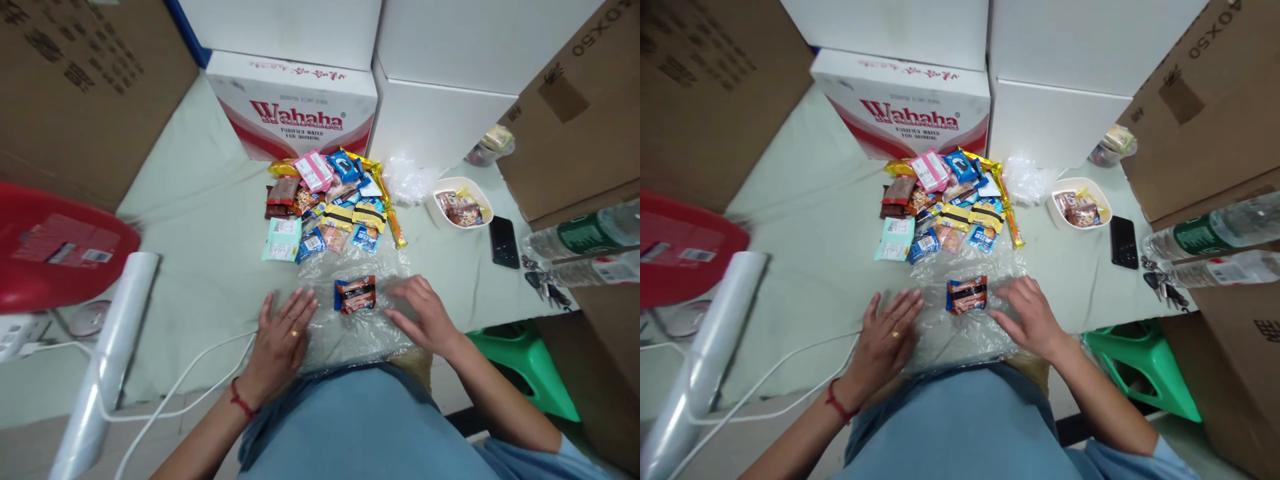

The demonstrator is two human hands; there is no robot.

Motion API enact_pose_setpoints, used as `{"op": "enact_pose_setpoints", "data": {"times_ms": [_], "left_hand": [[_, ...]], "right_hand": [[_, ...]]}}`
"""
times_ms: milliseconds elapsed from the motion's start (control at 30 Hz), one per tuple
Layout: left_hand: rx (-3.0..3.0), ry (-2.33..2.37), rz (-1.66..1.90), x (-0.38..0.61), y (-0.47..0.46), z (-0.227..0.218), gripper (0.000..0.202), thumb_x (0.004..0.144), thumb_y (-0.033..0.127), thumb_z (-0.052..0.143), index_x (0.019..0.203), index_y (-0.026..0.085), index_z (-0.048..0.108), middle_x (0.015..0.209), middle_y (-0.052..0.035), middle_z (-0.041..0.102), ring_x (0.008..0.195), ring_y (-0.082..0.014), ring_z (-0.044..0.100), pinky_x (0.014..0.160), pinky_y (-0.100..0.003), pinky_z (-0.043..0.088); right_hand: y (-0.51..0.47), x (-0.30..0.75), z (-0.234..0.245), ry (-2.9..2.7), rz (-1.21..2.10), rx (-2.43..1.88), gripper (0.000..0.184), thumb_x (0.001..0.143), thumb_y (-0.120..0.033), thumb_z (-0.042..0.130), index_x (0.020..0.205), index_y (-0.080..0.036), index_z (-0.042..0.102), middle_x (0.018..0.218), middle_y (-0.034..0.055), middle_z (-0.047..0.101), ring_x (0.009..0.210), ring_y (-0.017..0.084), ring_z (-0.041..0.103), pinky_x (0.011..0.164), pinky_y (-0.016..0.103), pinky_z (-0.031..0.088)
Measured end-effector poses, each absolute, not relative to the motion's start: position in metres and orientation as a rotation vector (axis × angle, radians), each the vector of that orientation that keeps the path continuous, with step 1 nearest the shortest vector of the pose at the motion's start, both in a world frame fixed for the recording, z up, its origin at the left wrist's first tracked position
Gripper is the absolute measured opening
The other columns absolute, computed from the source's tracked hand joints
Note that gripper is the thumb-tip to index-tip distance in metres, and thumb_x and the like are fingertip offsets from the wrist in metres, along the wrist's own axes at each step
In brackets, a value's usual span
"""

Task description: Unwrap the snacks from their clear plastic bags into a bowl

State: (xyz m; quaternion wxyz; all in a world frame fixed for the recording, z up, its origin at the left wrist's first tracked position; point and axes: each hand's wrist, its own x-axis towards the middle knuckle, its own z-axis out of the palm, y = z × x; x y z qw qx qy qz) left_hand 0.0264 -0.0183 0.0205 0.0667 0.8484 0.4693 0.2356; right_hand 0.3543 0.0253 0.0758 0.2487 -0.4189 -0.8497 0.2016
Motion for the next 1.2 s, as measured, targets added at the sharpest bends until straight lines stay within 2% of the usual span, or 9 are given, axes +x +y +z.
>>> {"op": "enact_pose_setpoints", "data": {"times_ms": [67,200,367,500,567,700,867,1067,1200], "left_hand": [[2.565,1.216,0.690,0.013,-0.020,0.022,0.079,0.088,0.000,0.041,0.161,0.023,0.024,0.153,-0.0154,0.056,0.147,-0.0225,0.048,0.128,-0.061,0.015],[2.515,1.091,0.576,-0.009,-0.020,0.024,0.075,0.085,0.004,0.045,0.156,0.020,0.029,0.156,-0.0205,0.051,0.145,-0.0249,0.051,0.127,-0.064,0.015],[2.576,0.992,0.380,-0.017,-0.019,0.025,0.051,0.091,0.035,0.064,0.140,0.027,0.053,0.162,-0.0174,0.044,0.149,-0.0317,0.044,0.126,-0.069,0.011],[2.538,1.030,0.396,-0.012,-0.018,0.020,0.019,0.098,0.032,0.058,0.112,0.029,0.070,0.149,-0.0091,0.061,0.147,-0.0278,0.047,0.126,-0.065,0.014],[2.444,1.094,0.457,-0.008,-0.013,0.019,0.022,0.101,0.026,0.050,0.102,0.029,0.072,0.136,-0.0052,0.071,0.145,-0.0247,0.050,0.126,-0.062,0.018],[2.156,1.303,0.665,0.004,0.005,0.021,0.026,0.104,0.029,0.042,0.104,0.024,0.068,0.117,-0.0043,0.077,0.127,-0.0199,0.064,0.122,-0.050,0.033],[2.001,1.642,0.845,0.028,0.030,0.018,0.036,0.104,0.039,0.040,0.081,0.022,0.062,0.098,-0.0082,0.076,0.098,-0.0219,0.069,0.098,-0.041,0.050],[2.001,1.901,0.825,0.047,0.038,0.008,0.041,0.104,0.042,0.037,0.077,0.022,0.060,0.084,-0.0107,0.071,0.087,-0.0271,0.063,0.082,-0.042,0.046],[1.857,1.912,0.901,0.045,0.039,0.015,0.044,0.107,0.040,0.030,0.077,0.023,0.058,0.081,-0.0083,0.067,0.083,-0.0247,0.061,0.079,-0.040,0.046]], "right_hand": [[0.001,0.373,0.073,-2.338,0.627,-1.090,0.037,0.096,-0.036,0.067,0.129,-0.022,0.058,0.108,0.0106,0.067,0.101,0.027,0.061,0.087,0.044,0.052],[-0.036,0.388,0.053,-2.557,0.714,-1.142,0.047,0.095,-0.038,0.069,0.137,-0.021,0.057,0.135,0.0169,0.061,0.126,0.032,0.057,0.102,0.052,0.052],[-0.030,0.388,0.046,-2.476,0.867,-1.189,0.020,0.100,-0.022,0.056,0.114,-0.026,0.071,0.131,0.0127,0.066,0.125,0.027,0.060,0.104,0.052,0.051],[-0.002,0.391,0.068,-2.381,1.025,-1.090,0.020,0.102,-0.024,0.053,0.110,-0.025,0.072,0.122,0.0119,0.070,0.114,0.024,0.065,0.098,0.044,0.054],[0.014,0.390,0.081,-2.305,1.082,-1.083,0.021,0.103,-0.028,0.053,0.109,-0.024,0.072,0.120,0.0116,0.070,0.111,0.022,0.066,0.096,0.039,0.054],[0.048,0.385,0.093,-2.188,1.145,-1.204,0.028,0.103,-0.041,0.055,0.104,-0.021,0.074,0.100,0.0081,0.073,0.091,0.019,0.068,0.084,0.031,0.054],[0.084,0.382,0.071,-2.068,1.181,-1.461,0.033,0.098,-0.045,0.056,0.098,-0.017,0.073,0.084,0.0029,0.071,0.076,0.017,0.062,0.071,0.027,0.050],[0.079,0.367,0.071,-2.191,0.355,-1.669,0.028,0.096,-0.022,0.053,0.114,-0.016,0.074,0.108,0.0137,0.067,0.101,0.026,0.059,0.091,0.039,0.049],[0.061,0.331,0.078,-2.453,0.534,-1.345,0.033,0.102,-0.027,0.052,0.130,-0.027,0.070,0.113,0.0085,0.064,0.098,0.020,0.061,0.081,0.030,0.049]]}}
